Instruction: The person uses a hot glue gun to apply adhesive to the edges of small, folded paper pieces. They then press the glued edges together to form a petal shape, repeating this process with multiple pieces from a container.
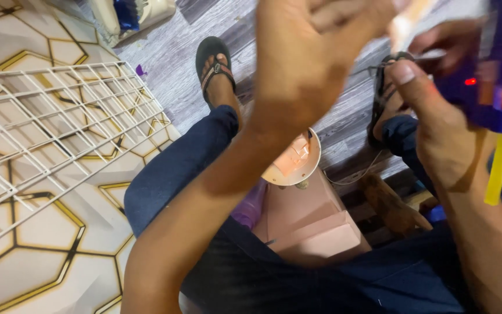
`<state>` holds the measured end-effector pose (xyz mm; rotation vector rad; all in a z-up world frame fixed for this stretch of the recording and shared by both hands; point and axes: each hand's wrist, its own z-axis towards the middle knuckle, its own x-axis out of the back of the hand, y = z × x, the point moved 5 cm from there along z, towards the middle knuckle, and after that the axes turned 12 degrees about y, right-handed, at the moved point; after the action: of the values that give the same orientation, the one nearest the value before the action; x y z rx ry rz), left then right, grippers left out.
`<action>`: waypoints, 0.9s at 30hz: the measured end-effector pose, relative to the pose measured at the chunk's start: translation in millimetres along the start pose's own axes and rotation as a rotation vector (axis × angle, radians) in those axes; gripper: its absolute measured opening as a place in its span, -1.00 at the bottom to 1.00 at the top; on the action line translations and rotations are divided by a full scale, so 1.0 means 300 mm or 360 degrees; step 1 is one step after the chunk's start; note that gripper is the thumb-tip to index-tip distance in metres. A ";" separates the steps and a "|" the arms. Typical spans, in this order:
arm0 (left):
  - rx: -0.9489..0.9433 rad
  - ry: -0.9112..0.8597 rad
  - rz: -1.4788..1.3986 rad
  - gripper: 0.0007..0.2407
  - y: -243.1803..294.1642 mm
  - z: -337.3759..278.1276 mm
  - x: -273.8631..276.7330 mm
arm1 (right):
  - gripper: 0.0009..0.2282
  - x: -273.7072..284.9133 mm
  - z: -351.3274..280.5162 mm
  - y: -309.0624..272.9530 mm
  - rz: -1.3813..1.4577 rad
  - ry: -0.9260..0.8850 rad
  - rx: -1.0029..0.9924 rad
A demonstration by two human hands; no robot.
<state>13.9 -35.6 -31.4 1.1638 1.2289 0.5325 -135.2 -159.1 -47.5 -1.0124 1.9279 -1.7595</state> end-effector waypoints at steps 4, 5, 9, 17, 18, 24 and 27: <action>0.0256 0.0029 -0.0172 -0.86 0.008 -0.051 -0.052 | -0.66 -0.008 0.015 -0.018 0.0053 -0.0138 0.0510; 0.0288 0.0052 -0.0143 -0.84 0.013 -0.056 -0.057 | -0.61 -0.014 0.021 -0.014 0.0182 -0.0220 0.0628; 0.0295 0.0106 0.0098 -0.73 0.005 -0.057 -0.071 | -0.69 -0.002 0.020 -0.005 0.0280 -0.0194 0.0477; 0.0348 0.0099 0.0135 -0.67 0.024 -0.057 -0.082 | -0.71 0.061 0.042 0.047 0.0465 0.0031 0.0347; 0.0349 0.0098 0.0135 -0.67 0.020 -0.059 -0.081 | -0.71 0.064 0.041 0.051 0.0465 0.0032 0.0347; 0.0330 0.0032 0.0099 -0.74 0.015 -0.074 -0.090 | -0.72 0.086 0.056 0.080 0.0647 0.0087 0.0167; 0.0364 0.0068 0.0100 -0.73 0.012 -0.084 -0.095 | -0.73 0.095 0.066 0.093 0.0717 0.0121 0.0027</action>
<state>-17.2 -48.4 -13.2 1.3933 1.3183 0.4744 -149.2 -193.8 -71.8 -0.4574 1.9871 -1.5654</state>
